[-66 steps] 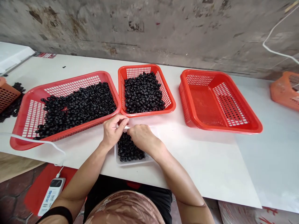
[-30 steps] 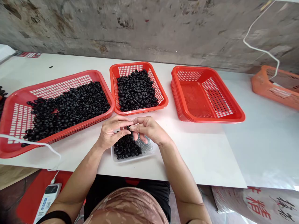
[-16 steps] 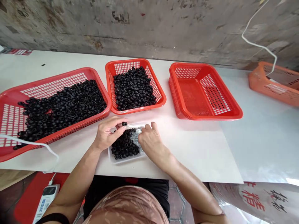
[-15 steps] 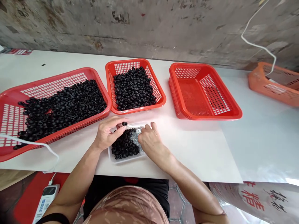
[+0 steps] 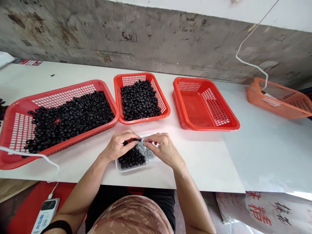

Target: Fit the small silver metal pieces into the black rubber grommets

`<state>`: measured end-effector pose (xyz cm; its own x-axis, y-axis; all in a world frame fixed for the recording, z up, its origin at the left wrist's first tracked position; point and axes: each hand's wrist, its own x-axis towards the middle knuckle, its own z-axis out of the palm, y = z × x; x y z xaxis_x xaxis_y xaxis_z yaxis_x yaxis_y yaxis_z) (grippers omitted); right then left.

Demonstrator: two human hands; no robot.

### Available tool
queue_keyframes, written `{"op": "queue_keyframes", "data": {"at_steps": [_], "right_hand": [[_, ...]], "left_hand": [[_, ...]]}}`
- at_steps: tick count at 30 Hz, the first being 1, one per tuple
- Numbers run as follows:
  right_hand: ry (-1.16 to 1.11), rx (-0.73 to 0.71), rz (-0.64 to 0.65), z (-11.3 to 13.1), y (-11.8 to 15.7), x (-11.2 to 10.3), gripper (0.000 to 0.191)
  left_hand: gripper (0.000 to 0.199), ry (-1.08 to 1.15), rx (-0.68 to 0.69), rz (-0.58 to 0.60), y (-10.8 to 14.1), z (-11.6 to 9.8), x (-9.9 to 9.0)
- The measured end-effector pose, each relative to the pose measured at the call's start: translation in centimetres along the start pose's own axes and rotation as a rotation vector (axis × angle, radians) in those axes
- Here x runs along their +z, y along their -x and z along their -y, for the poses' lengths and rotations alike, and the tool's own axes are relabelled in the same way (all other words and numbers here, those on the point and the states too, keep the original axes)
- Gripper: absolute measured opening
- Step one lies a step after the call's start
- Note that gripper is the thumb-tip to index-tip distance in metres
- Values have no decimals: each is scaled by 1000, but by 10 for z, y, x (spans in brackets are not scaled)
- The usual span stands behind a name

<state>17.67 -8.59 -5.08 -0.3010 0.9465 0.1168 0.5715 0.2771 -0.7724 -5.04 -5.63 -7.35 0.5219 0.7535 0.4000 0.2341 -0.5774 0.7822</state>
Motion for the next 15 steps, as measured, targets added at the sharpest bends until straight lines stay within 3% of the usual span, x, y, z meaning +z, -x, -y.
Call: {"op": "queue_keyframes", "data": {"at_steps": [7,15], "right_hand": [[-342,197,-143,7,6,13,21],[-527,248,-264,13,16,27,23]], "left_hand": [[14,-147,49,-41,-1,-19,9],[14,-198,-110,-169,5,-41,25]]}}
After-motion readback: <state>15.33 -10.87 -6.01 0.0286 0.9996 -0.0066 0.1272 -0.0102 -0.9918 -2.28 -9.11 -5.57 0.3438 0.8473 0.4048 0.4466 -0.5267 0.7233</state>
